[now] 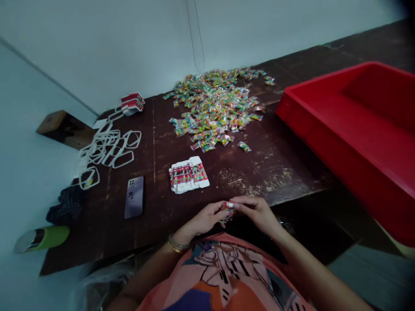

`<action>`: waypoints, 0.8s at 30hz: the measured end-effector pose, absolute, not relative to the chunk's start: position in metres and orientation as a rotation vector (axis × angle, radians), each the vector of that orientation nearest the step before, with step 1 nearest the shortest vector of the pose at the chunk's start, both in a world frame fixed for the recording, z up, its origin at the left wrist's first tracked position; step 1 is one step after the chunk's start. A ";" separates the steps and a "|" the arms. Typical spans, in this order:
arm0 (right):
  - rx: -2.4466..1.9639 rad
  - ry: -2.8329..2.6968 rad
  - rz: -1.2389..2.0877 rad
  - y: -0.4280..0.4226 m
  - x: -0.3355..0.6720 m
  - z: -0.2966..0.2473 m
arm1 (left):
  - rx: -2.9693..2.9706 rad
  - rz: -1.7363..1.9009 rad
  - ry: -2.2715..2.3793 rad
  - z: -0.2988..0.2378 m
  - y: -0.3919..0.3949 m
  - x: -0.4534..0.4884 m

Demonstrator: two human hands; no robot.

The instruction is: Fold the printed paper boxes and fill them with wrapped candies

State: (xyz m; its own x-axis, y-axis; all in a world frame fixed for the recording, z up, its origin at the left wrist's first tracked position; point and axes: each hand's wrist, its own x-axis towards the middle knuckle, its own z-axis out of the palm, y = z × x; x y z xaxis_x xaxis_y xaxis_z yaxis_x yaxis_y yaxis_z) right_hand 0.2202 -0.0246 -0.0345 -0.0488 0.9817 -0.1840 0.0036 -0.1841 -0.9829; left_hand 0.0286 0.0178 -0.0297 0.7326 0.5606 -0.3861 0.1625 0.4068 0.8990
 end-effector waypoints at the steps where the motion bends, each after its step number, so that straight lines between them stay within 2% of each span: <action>1: -1.358 -1.122 1.371 -0.026 0.224 -0.035 | 1.168 0.268 0.732 -0.031 0.019 0.031; 7: -1.317 -1.495 0.998 -0.032 0.218 -0.027 | 1.009 0.308 0.693 -0.033 0.021 0.035; 11: -1.398 -1.387 0.950 -0.042 0.212 -0.030 | 0.850 0.333 0.703 -0.033 0.009 0.044; 16: -1.689 -1.333 1.046 -0.056 0.305 -0.013 | 0.930 0.303 0.678 -0.026 0.012 0.030; 19: -1.841 -1.629 0.952 -0.050 0.351 -0.008 | 0.952 0.402 0.778 -0.024 0.025 0.001; 22: -1.709 -1.913 0.758 -0.017 0.315 -0.021 | 0.877 0.509 0.907 -0.027 0.030 -0.024; 24: -1.466 -2.052 0.754 0.020 0.258 -0.038 | 0.817 0.552 0.962 -0.030 0.028 -0.031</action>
State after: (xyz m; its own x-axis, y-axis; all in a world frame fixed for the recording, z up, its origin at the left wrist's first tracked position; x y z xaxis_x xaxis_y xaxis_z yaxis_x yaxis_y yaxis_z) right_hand 0.2583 0.0196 -0.0381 -0.2919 0.9530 0.0811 0.6736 0.2650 -0.6900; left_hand -0.0313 0.0284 -0.0301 0.4760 0.7277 -0.4938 -0.0584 0.5864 0.8079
